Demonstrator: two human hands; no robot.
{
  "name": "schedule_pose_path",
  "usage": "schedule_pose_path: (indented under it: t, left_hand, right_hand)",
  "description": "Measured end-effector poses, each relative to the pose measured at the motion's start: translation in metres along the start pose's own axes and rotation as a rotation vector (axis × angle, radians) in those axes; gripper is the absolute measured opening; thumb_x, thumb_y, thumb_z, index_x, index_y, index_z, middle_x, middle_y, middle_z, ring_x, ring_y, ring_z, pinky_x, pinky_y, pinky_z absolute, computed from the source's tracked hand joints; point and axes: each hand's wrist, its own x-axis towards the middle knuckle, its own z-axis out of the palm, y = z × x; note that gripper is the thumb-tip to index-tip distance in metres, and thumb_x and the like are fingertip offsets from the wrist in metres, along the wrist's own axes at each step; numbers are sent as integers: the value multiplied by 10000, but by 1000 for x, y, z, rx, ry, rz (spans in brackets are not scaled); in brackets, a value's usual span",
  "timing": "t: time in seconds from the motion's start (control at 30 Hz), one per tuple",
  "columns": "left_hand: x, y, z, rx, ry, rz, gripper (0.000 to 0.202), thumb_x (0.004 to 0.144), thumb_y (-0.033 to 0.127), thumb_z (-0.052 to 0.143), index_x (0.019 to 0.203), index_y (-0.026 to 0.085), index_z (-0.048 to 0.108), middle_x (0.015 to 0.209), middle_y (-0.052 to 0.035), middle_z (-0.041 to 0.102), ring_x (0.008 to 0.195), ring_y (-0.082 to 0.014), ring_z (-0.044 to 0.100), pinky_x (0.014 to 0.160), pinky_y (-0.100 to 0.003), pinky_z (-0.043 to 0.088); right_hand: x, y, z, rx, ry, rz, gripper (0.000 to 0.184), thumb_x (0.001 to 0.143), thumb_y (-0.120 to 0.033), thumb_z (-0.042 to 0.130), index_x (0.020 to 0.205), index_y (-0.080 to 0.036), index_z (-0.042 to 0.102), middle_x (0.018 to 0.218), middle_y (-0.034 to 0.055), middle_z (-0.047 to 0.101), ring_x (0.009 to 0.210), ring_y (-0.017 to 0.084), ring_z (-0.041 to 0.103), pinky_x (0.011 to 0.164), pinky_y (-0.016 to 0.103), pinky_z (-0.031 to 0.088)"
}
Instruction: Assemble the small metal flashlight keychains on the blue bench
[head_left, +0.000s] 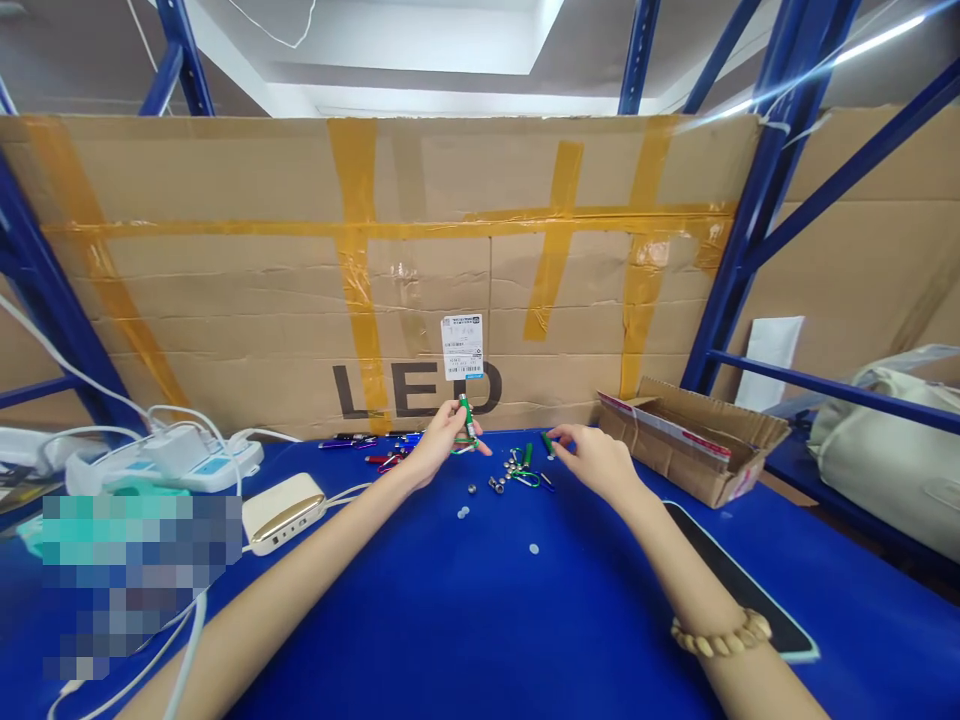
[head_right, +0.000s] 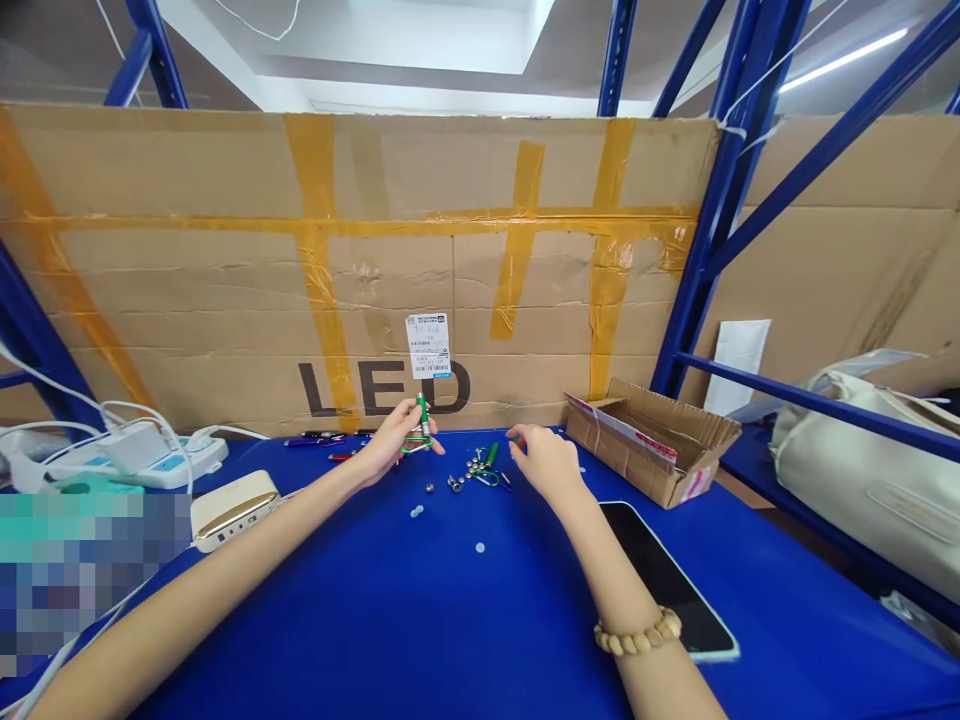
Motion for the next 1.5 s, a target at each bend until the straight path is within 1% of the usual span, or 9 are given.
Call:
schedule_pose_path:
  t: [0.1, 0.23, 0.37, 0.53, 0.73, 0.9, 1.17, 1.33, 1.5]
  left_hand:
    - [-18, -3, -19, 134, -22, -37, 309, 940, 382, 171, 1091, 203, 373, 805, -14, 587, 565, -127, 602, 611, -284, 473]
    - [-42, -19, -36, 389, -96, -53, 89, 825, 251, 510, 879, 200, 560, 875, -45, 614, 884, -233, 575, 819, -365, 395]
    - [-53, -22, -35, 582, -104, -59, 154, 785, 85, 496, 874, 165, 593, 954, -113, 612, 1023, -286, 486, 917, -455, 289]
    - [-26, 2, 8, 648, -111, -30, 177, 828, 174, 498, 974, 165, 600, 1060, -113, 587, 1082, -286, 457, 961, -476, 271]
    - [28, 16, 81, 535, -71, -179, 261, 881, 289, 484, 1109, 170, 533, 1141, -81, 544, 955, -189, 564, 810, -379, 489]
    - [46, 14, 101, 290, -95, -257, 265, 875, 287, 497, 1110, 171, 532, 1136, -78, 545, 962, -193, 564, 806, -376, 490]
    - [30, 29, 62, -229, -109, -261, 310, 935, 310, 320, 993, 99, 539, 950, -93, 629, 839, -183, 619, 733, -323, 484]
    - [-18, 32, 31, -398, 21, -245, 121, 875, 231, 429, 972, 163, 404, 837, -60, 657, 803, -151, 636, 696, -261, 438]
    - [-73, 25, 6, -509, 43, -299, 263, 786, 129, 419, 1039, 177, 364, 738, -4, 608, 632, -130, 600, 635, -275, 422]
  right_hand:
    - [2, 5, 5, -28, -17, 38, 257, 838, -212, 438, 1005, -265, 626, 999, 13, 671, 941, 209, 608, 682, 276, 430]
    - [5, 14, 16, -62, -56, 66, 308, 842, -157, 413, 1085, -233, 586, 1105, 59, 620, 1014, 212, 573, 727, 295, 440]
    - [5, 22, 28, -89, -99, 87, 345, 834, -133, 435, 1156, -193, 543, 1147, 109, 581, 1062, 231, 539, 780, 325, 432]
    - [6, 22, 32, -88, -107, 59, 351, 839, -99, 412, 1140, -213, 550, 1162, 91, 564, 1107, 223, 499, 827, 336, 410]
    - [5, 12, 24, -51, -50, -19, 274, 850, -188, 444, 1087, -217, 578, 1106, 51, 599, 1052, 193, 535, 804, 291, 424]
    - [6, 11, 15, -8, 37, -10, 252, 846, -220, 445, 1055, -224, 586, 1062, 45, 620, 1019, 188, 553, 751, 273, 433]
    - [9, 14, 18, 124, 64, 13, 311, 868, -217, 395, 1147, -211, 530, 1036, 56, 643, 955, 203, 589, 732, 312, 447]
    - [8, 12, 36, 196, -53, -189, 223, 822, -196, 494, 999, -219, 627, 1008, 35, 655, 895, 177, 606, 722, 282, 466]
    - [3, -2, 51, 242, -120, -445, 239, 832, -306, 531, 1034, -241, 642, 1044, 37, 624, 942, 153, 582, 834, 267, 444]
